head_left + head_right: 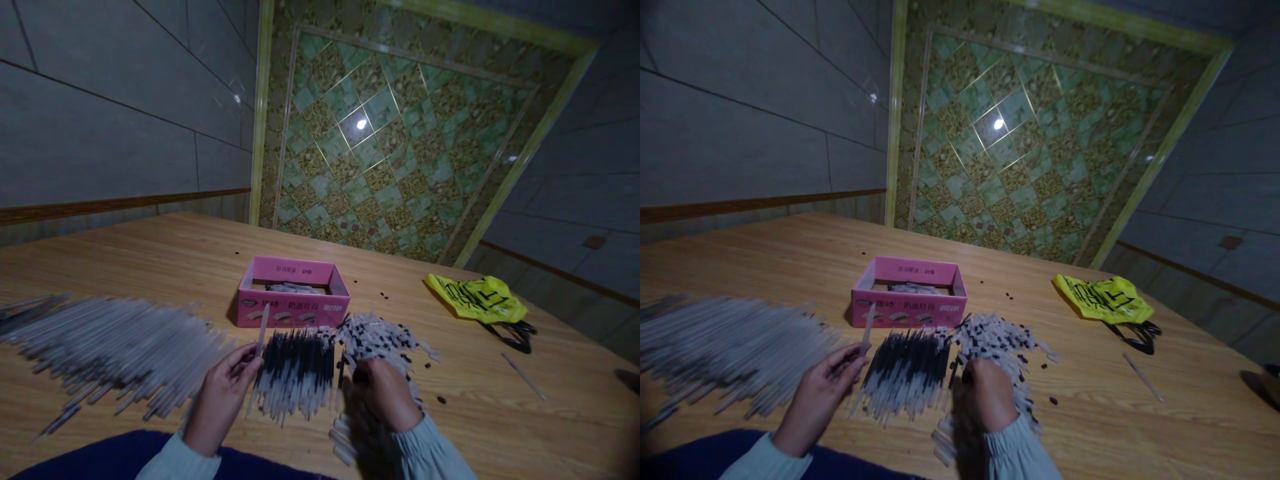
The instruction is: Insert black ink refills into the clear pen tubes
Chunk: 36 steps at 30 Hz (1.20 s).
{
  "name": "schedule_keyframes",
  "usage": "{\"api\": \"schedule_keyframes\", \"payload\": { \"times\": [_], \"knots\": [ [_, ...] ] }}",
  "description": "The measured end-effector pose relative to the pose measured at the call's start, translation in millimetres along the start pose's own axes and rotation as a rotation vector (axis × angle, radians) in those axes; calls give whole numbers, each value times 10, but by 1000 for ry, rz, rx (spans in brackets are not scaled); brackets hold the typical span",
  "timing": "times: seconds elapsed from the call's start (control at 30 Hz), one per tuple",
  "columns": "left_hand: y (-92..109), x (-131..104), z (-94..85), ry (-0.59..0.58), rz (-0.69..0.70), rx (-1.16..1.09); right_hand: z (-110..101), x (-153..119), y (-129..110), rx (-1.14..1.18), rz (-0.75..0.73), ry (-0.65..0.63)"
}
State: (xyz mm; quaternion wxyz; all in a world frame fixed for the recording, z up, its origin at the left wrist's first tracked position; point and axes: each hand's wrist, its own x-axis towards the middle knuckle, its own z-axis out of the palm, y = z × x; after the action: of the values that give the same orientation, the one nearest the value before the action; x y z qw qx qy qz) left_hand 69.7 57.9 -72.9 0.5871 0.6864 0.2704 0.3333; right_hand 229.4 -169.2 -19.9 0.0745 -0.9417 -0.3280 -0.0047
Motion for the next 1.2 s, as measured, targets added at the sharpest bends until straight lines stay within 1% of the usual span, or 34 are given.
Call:
{"api": "schedule_keyframes", "payload": {
  "times": [0.17,0.27,0.37,0.53,0.67,0.9,1.03,1.2],
  "knots": [
    [28,-15,24,-28,-144,-170,126,14,73,-9,28,28],
    [16,-13,34,-35,-186,-257,167,38,59,-17,33,62],
    [-6,-17,36,-46,-211,-264,210,99,-12,-18,6,89],
    [-52,-23,23,-73,-198,-234,293,226,-138,-26,-46,109],
    [-51,-25,17,-81,-186,-198,323,262,-174,-40,-61,104],
    [-35,-23,28,-88,-192,-208,302,235,-174,-35,-59,104],
    [-28,-26,44,-109,-203,-243,297,199,-170,-8,-48,80],
    [-14,-38,81,-129,-200,-303,354,118,-288,66,-65,27]
  ]
}}
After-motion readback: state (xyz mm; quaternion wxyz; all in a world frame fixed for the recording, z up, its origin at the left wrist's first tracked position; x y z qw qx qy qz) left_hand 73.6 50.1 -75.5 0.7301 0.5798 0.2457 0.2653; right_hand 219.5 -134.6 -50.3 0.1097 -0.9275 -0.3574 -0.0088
